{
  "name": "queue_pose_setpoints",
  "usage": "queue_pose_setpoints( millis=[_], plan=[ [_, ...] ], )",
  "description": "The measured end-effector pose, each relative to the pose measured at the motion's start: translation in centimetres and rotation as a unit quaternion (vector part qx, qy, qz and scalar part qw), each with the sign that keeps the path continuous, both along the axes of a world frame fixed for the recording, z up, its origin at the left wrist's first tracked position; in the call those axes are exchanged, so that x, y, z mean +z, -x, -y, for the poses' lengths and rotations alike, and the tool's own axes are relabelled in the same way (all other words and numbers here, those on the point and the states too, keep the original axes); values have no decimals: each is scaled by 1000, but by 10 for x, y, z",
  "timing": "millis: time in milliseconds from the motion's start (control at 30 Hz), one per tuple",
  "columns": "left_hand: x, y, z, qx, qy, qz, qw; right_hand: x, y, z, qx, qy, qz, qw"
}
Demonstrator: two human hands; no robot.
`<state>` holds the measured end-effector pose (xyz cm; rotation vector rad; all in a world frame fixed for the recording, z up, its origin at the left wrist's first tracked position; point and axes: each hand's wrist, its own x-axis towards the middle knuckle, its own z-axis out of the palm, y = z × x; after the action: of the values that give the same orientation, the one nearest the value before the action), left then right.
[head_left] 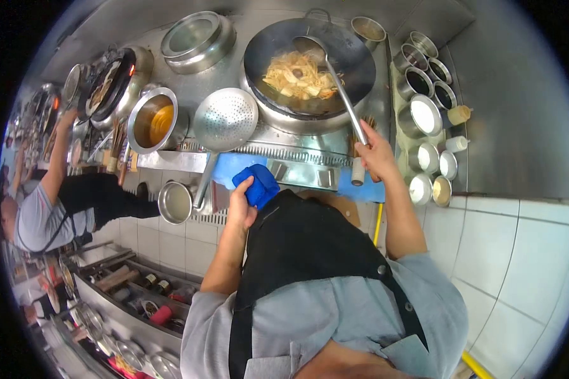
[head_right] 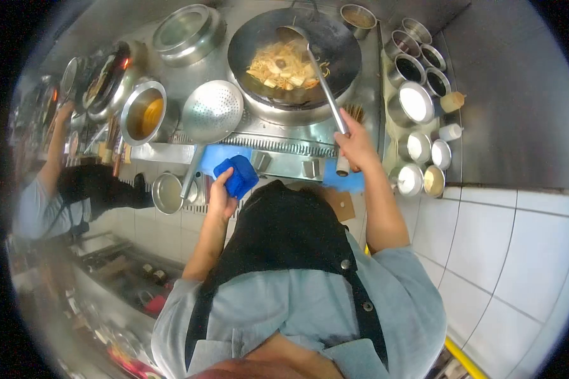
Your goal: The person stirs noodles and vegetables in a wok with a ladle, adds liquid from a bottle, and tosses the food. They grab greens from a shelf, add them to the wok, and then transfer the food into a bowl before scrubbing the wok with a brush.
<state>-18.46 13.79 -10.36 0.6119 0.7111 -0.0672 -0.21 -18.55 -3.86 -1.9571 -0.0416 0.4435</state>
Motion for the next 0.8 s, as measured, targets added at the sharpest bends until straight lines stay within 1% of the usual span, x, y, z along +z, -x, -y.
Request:
queue_pose_setpoints(
  millis=[67, 133, 167, 200, 233, 267, 300, 333, 367, 400, 433, 467, 500, 533, 567, 600, 667, 700, 767, 800],
  plan=[
    [5, -5, 19, 13, -1, 1, 1000, -12, -40, 11, 16, 55, 78, 995],
    [13, -7, 44, 23, 9, -2, 1000, -14, -80, 5, 28, 68, 79, 994],
    [9, -8, 56, 25, -4, -15, 1000, -13, -96, 1, 36, 92, 52, 994],
    [10, -11, 67, 35, -7, -19, 999, -8, -106, -1, 45, 117, 27, 992],
    [12, -13, 76, 32, 5, 1, 999, 5, -110, -1, 83, 172, 40, 981],
    [13, -10, 85, 26, 20, 15, 999, 2, -108, 10, 89, 169, 30, 981],
    [10, -14, 89, 25, 3, 6, 1000, -1, -111, 28, 167, 218, 124, 953],
    [13, -23, 91, 27, 1, 5, 1000, 3, -118, 43, 240, 264, 222, 908],
    [17, -33, 91, 21, 14, 23, 999, 6, -113, 61, 244, 242, 185, 921],
    [19, -46, 90, 16, 29, 45, 998, 8, -98, 71, 244, 242, 188, 920],
    [17, -64, 86, 0, 14, 46, 999, 8, -80, 81, 202, 208, 173, 941],
    [19, -86, 82, -16, 26, 68, 997, 5, -60, 90, 158, 174, 149, 960],
    [29, -105, 81, -39, -5, 75, 996, -1, -45, 95, 159, 177, 147, 960],
    [37, -129, 77, -62, -39, 86, 994, -8, -34, 94, 108, 103, 115, 982],
    [34, -151, 73, -77, -98, 95, 988, -11, -26, 93, 56, 28, 79, 995],
    [26, -175, 66, -91, -107, 101, 985, -8, -23, 90, 53, 28, 80, 995],
    [31, -211, 61, -157, -153, 48, 975, 5, -20, 82, -1, -66, 4, 998],
    [25, -226, 57, -163, -154, 53, 973, 11, -20, 83, -8, -67, 8, 998],
    [-4, -248, 47, -220, -144, -11, 965, 21, -20, 83, -35, -84, -7, 996],
    [-9, -251, 46, -227, -146, -6, 963, 23, -20, 83, -43, -84, -3, 996]
  ],
)
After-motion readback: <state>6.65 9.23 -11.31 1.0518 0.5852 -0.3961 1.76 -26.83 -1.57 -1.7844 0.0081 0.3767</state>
